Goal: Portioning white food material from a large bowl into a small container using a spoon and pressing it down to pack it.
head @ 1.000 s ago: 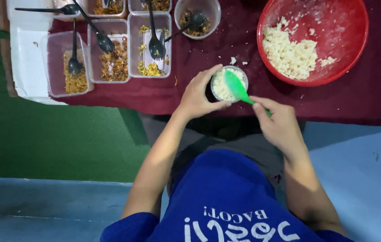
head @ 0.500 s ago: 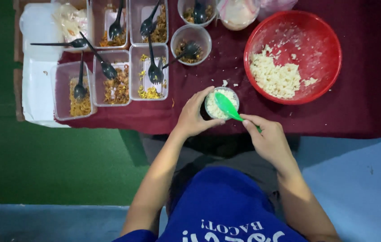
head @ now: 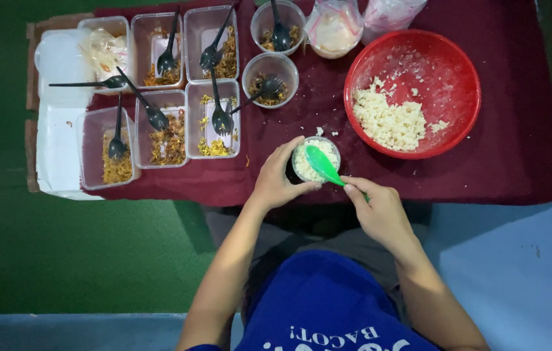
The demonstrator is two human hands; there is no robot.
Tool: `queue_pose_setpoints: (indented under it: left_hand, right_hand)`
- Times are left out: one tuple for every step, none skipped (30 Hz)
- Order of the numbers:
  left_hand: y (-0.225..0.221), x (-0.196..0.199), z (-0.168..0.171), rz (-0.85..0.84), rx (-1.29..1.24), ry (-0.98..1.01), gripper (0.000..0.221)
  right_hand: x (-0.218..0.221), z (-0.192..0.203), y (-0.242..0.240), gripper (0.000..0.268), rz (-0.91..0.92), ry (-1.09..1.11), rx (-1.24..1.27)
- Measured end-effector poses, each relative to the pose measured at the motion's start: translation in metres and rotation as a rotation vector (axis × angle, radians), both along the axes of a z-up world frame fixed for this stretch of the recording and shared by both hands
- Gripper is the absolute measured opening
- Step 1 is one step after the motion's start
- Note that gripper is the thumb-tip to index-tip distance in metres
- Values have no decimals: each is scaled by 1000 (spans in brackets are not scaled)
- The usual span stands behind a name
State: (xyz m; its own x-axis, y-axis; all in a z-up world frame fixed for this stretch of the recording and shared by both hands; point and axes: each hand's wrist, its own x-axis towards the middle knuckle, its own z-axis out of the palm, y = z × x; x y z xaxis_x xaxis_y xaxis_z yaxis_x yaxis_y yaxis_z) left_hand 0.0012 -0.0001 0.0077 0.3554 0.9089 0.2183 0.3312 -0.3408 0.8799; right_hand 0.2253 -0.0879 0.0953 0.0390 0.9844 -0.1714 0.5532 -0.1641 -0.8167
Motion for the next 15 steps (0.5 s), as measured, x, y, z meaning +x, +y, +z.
queue_pose_setpoints:
  left_hand:
    - [-1,0,2,0,1,4,107]
    - [-1,-1,1,-1,2,5,107]
    - [-1,0,0,-1,11,5,106]
    - [0,0,-1,-1,20,5,106]
    - [0,-1,-1,-2,19,4,106]
    - [-1,-1,-1,-3,20,-4,106]
    - [0,-1,0,-2,22,-12,106]
    - [0,0,1,0,23,-13,106]
    - [0,0,2,0,13,5,106]
    - [1,-1,3,1,3,23,106]
    - [1,0,4,4,5,26,106]
    - [1,0,5,1,-16,17,105]
    - [-1,-1,7,-3,-41,8,104]
    - [-2,-1,5,1,-42,11,104]
    - [-1,-1,4,1,-38,3,104]
  right_hand:
    - [0,-1,-1,25,-6,18,20]
    - [0,-3,0,25,-7,19,20]
    - [1,-6,0,26,15,-1,11]
    - [2,-9,1,26,36,-21,1]
    - [1,-6,2,26,35,-21,0]
    - [0,-4,3,26,37,13,-12]
    - [0,-1,5,27,43,47,-21]
    - [3,-1,5,27,44,47,-21]
    - [4,-2,3,26,34,47,-14]
    - [6,-3,2,25,24,47,-6]
    - [6,-2,4,25,27,50,-4]
    - [6,-1,5,25,12,20,-17]
    - [5,0,6,26,-3,-9,-34]
    - [4,-6,7,26,1,-7,-35]
    - [4,-12,9,26,1,26,-55]
